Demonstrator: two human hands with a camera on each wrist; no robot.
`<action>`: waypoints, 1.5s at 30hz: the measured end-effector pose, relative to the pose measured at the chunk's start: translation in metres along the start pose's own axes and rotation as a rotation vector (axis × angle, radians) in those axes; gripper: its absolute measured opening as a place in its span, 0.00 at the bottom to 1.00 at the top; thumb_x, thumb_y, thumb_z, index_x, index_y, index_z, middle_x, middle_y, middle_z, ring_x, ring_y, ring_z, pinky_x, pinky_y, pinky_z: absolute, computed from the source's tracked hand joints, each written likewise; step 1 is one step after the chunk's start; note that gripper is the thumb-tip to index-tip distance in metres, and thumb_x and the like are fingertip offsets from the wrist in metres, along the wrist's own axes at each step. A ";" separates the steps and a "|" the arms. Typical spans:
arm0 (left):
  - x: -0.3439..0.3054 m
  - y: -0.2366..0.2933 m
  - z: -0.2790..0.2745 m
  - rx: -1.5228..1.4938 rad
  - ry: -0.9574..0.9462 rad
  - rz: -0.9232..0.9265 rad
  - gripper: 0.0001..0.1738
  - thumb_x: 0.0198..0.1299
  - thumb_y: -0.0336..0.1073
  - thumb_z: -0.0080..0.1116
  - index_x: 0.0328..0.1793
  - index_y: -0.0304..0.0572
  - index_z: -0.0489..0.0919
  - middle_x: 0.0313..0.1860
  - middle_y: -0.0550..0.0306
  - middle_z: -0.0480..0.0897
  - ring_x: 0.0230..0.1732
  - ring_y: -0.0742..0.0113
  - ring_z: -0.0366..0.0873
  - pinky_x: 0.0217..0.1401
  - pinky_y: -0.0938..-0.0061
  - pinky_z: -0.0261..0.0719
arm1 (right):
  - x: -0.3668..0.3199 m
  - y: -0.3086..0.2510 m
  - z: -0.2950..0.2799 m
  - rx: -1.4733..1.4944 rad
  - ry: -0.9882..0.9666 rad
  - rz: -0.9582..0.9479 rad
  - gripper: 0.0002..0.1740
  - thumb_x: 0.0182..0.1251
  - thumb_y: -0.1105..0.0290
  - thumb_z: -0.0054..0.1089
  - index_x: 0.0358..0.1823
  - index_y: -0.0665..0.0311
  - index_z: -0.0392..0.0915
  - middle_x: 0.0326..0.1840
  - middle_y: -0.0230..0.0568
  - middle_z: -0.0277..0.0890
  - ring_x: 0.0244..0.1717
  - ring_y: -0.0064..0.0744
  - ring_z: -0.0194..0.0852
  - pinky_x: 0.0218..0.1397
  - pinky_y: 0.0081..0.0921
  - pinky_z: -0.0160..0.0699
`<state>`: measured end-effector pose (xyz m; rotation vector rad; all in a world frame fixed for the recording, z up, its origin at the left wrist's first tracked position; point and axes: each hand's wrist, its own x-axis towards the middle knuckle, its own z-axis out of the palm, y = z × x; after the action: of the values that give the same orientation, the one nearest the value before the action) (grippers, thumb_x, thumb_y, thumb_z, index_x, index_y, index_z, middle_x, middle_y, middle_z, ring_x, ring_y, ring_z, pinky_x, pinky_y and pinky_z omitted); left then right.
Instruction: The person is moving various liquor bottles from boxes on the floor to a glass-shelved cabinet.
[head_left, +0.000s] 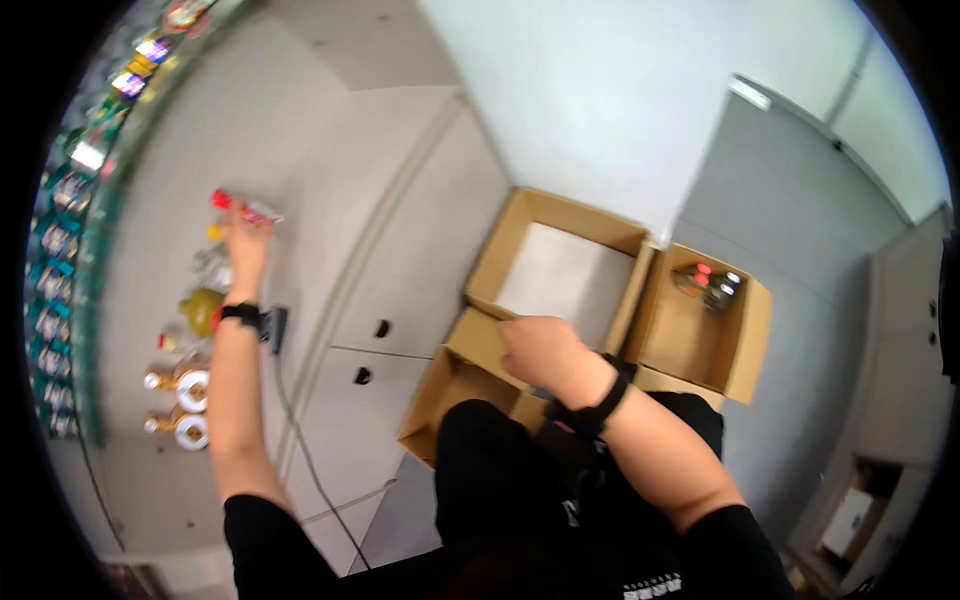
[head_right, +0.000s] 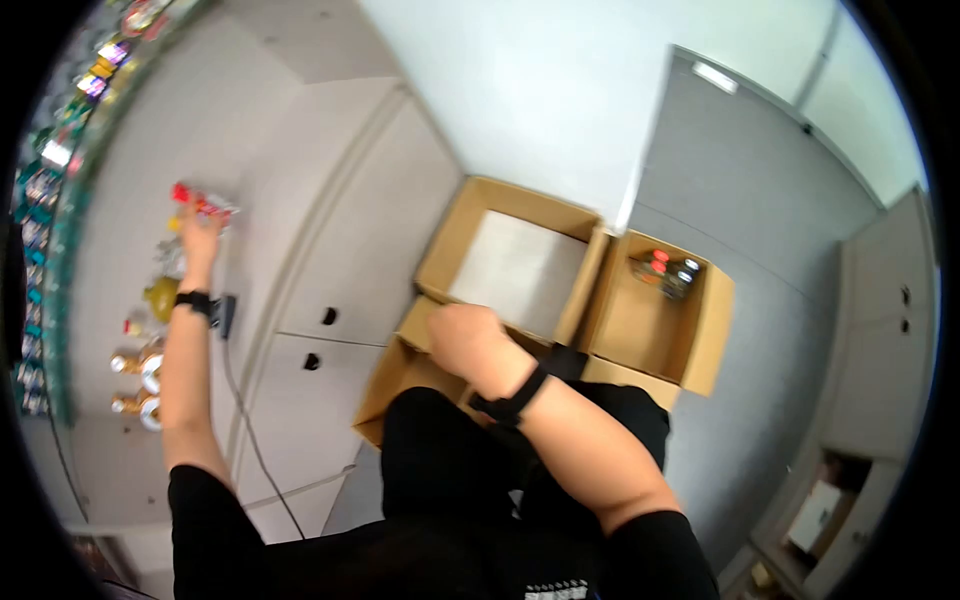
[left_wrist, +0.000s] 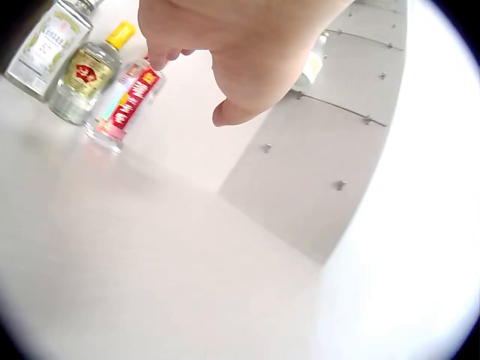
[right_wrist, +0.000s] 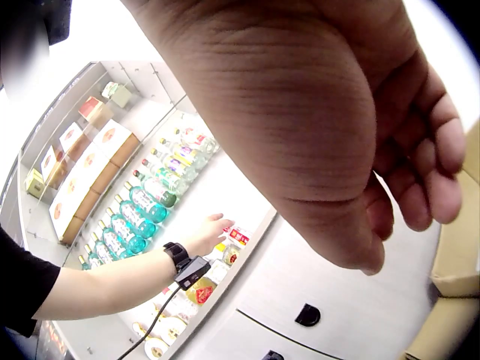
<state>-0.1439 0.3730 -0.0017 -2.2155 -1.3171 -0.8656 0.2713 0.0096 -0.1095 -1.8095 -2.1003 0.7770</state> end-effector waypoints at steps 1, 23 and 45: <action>-0.001 0.007 0.000 -0.062 -0.035 -0.026 0.40 0.56 0.36 0.71 0.75 0.39 0.69 0.66 0.38 0.75 0.68 0.43 0.71 0.72 0.54 0.68 | 0.001 -0.002 -0.004 -0.001 -0.018 -0.012 0.12 0.59 0.64 0.62 0.38 0.65 0.82 0.38 0.50 0.85 0.44 0.53 0.85 0.46 0.46 0.85; -0.177 0.433 -0.094 -0.929 -0.388 0.034 0.09 0.59 0.25 0.65 0.44 0.45 0.87 0.40 0.55 0.81 0.44 0.53 0.80 0.48 0.64 0.79 | -0.021 0.073 -0.126 -0.017 0.205 0.160 0.13 0.63 0.61 0.63 0.37 0.65 0.83 0.36 0.49 0.85 0.42 0.51 0.85 0.48 0.41 0.82; -0.221 0.401 -0.117 -0.779 -0.435 -0.088 0.10 0.53 0.23 0.67 0.41 0.44 0.87 0.36 0.58 0.81 0.41 0.57 0.79 0.43 0.65 0.79 | -0.110 0.452 0.049 -0.173 0.169 0.854 0.23 0.62 0.67 0.62 0.61 0.55 0.78 0.59 0.58 0.79 0.60 0.54 0.79 0.64 0.45 0.80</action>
<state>0.0975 -0.0239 -0.0873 -3.1052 -1.4291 -1.1069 0.6425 -0.0717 -0.3828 -2.7830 -1.2684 0.5734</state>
